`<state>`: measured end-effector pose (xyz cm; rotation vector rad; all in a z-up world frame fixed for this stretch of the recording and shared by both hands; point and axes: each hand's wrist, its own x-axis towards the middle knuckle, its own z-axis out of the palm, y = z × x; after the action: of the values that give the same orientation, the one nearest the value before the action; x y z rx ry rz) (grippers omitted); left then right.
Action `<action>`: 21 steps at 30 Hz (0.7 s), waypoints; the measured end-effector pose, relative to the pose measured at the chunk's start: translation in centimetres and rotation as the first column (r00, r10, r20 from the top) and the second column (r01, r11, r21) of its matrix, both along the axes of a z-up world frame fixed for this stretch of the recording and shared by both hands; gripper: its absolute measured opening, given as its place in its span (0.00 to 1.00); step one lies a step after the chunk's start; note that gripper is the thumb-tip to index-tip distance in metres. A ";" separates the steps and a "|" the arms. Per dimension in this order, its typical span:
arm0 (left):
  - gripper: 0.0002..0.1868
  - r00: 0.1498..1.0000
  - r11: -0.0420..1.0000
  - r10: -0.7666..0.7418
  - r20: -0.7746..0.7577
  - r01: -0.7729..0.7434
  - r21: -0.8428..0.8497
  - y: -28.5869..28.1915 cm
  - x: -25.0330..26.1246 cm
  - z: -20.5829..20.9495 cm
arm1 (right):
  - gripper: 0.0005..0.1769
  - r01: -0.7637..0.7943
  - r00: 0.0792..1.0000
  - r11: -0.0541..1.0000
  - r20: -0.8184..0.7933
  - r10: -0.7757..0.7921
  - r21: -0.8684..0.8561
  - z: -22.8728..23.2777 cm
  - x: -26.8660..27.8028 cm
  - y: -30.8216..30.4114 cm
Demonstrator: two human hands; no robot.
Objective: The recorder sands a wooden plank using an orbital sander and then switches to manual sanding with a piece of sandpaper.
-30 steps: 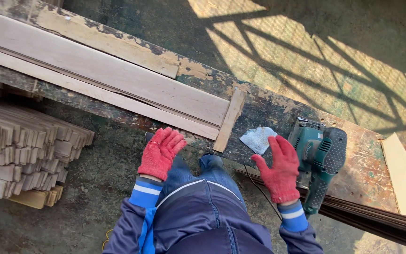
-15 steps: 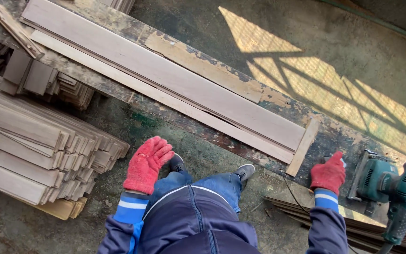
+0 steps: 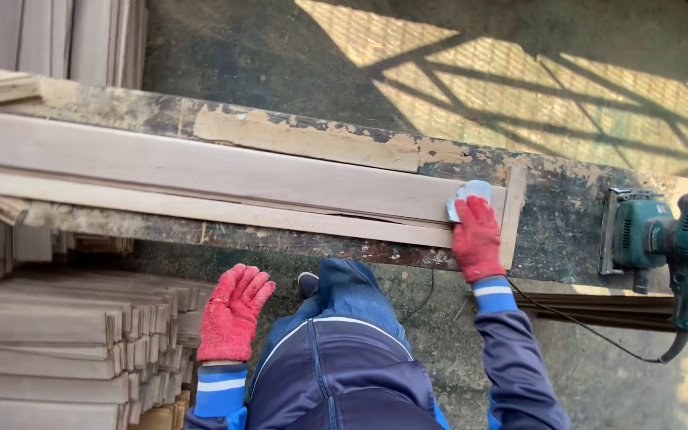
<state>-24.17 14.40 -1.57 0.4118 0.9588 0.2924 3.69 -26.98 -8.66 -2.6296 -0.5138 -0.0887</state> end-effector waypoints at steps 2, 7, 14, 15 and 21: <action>0.19 0.996 0.996 -0.077 0.044 0.074 0.048 0.4 4.0 3.0 | 0.27 0.048 0.994 0.999 0.098 -0.050 0.023 -0.1 0.3 1.1; 0.19 0.970 0.964 -0.206 0.126 0.179 0.198 3.5 10.5 7.3 | 0.32 0.034 0.969 0.998 0.243 -0.046 0.051 1.9 2.4 1.6; 0.23 0.599 0.076 0.029 -0.800 0.797 0.600 16.6 14.0 3.1 | 0.23 0.320 0.947 0.947 0.005 -0.320 -0.035 -2.6 2.7 2.6; 0.30 0.326 0.021 0.199 -0.924 0.941 0.337 20.2 14.2 1.3 | 0.21 0.422 0.897 0.904 -0.108 -0.428 -0.074 -4.1 2.3 2.8; 0.44 0.546 -0.636 0.193 -0.815 0.702 0.319 27.5 21.8 2.6 | 0.27 0.529 0.843 0.849 0.108 -0.527 0.010 -1.2 -0.8 11.9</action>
<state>-2.40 41.94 1.07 2.9844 0.5913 0.0918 2.90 -15.06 -9.85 -2.7209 0.1991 -0.4011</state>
